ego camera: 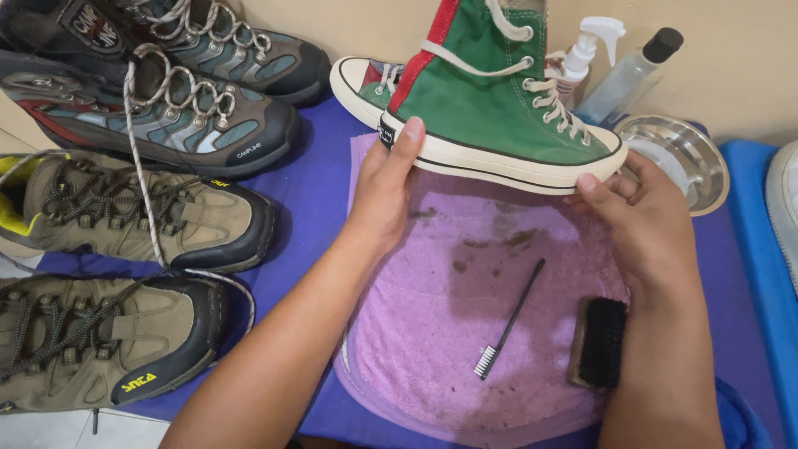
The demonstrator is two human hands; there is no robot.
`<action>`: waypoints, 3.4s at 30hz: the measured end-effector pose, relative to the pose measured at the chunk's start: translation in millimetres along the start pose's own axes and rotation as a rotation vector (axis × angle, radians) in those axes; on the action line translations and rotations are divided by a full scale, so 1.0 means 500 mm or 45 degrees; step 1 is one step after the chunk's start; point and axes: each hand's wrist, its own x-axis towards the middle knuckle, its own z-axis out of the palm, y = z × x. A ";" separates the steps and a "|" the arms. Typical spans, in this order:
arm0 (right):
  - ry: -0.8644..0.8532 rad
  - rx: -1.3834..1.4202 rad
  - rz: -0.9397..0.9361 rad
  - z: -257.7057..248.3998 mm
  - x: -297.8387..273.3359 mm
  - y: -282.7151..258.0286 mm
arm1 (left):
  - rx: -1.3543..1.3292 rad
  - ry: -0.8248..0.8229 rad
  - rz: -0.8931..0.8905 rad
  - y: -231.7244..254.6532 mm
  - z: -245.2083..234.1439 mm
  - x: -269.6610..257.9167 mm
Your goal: Cleaning a green high-top sneaker using a brush, cloth, and a small scraping tool to remove dirt from the upper, midsole, and outsole.
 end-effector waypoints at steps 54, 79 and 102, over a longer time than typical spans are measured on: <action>0.023 -1.194 -0.271 -0.009 -0.061 -0.070 | 1.361 0.163 -0.033 0.004 -0.064 0.003; 0.308 -0.917 -0.355 -0.402 0.107 0.238 | 1.447 0.231 0.139 -0.002 -0.058 0.009; 0.408 -1.921 -0.425 -0.241 0.101 0.128 | 1.462 0.216 0.215 -0.005 -0.051 0.013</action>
